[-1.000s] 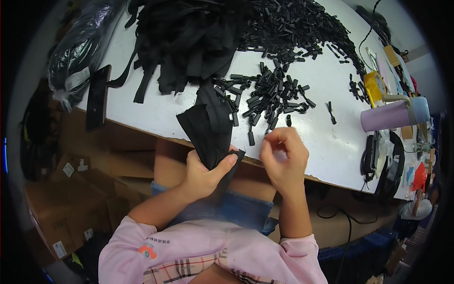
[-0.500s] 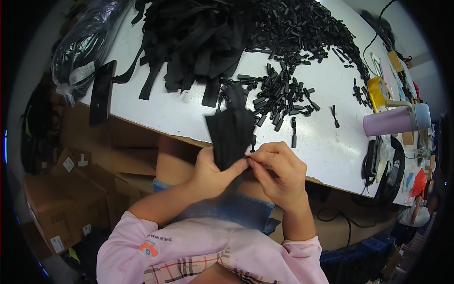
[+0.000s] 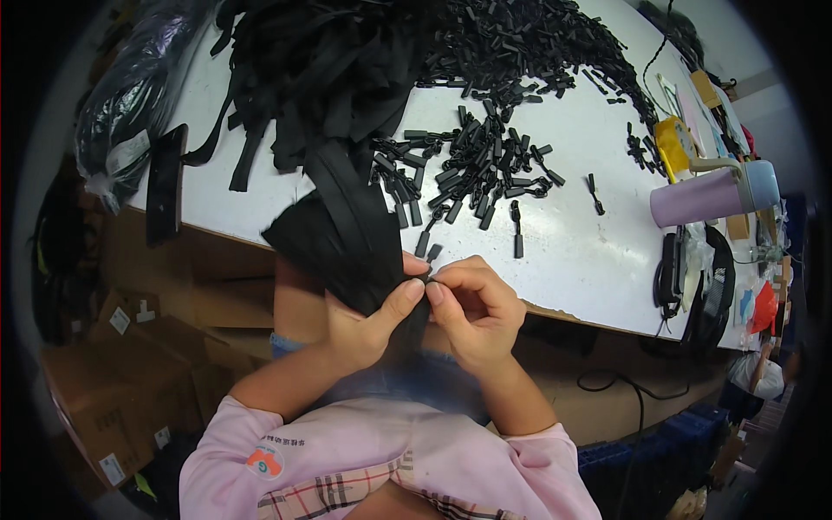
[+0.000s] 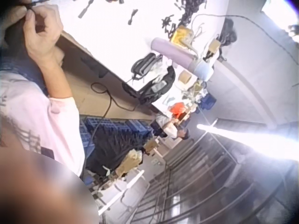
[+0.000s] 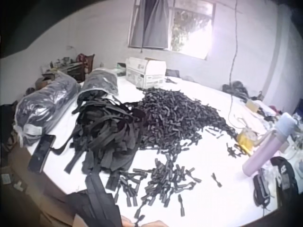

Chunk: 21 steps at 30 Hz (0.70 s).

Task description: Assembling zipper sliders onto zipper tapes by hand at a workbench.

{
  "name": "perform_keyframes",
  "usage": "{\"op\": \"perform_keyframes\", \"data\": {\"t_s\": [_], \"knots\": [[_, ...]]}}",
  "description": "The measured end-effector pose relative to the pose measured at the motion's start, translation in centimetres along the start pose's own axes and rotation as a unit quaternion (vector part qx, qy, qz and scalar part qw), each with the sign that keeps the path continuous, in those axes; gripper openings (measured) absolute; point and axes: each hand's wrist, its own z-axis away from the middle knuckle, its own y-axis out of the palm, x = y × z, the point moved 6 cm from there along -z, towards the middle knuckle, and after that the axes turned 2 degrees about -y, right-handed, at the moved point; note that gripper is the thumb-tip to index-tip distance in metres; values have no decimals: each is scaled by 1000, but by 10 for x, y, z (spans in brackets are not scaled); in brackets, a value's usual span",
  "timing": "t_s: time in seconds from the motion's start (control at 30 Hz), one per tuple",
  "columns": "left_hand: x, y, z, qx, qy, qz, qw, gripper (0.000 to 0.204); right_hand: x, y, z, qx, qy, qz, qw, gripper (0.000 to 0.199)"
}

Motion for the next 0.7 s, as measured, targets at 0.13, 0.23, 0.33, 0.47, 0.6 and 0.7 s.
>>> {"op": "perform_keyframes", "data": {"t_s": [0.13,0.23,0.33,0.47,0.6,0.7], "knots": [[2,1,1,32,-84,64,994,18,-18,0,1,54,162,-238,956,5],[-1,6,-1,74,-85,66,991,17,-23,1,2,99,273,-304,907,4],[2,5,0,83,-89,32,992,17,-24,3,3,110,332,-309,884,4],[4,5,-1,75,-114,49,989,17,-24,1,4,58,270,-237,931,5],[4,3,0,37,-90,14,995,17,-17,3,7,59,117,-104,986,6],[3,1,0,35,-57,-15,998,18,-19,4,8,98,118,-84,985,7]]}}
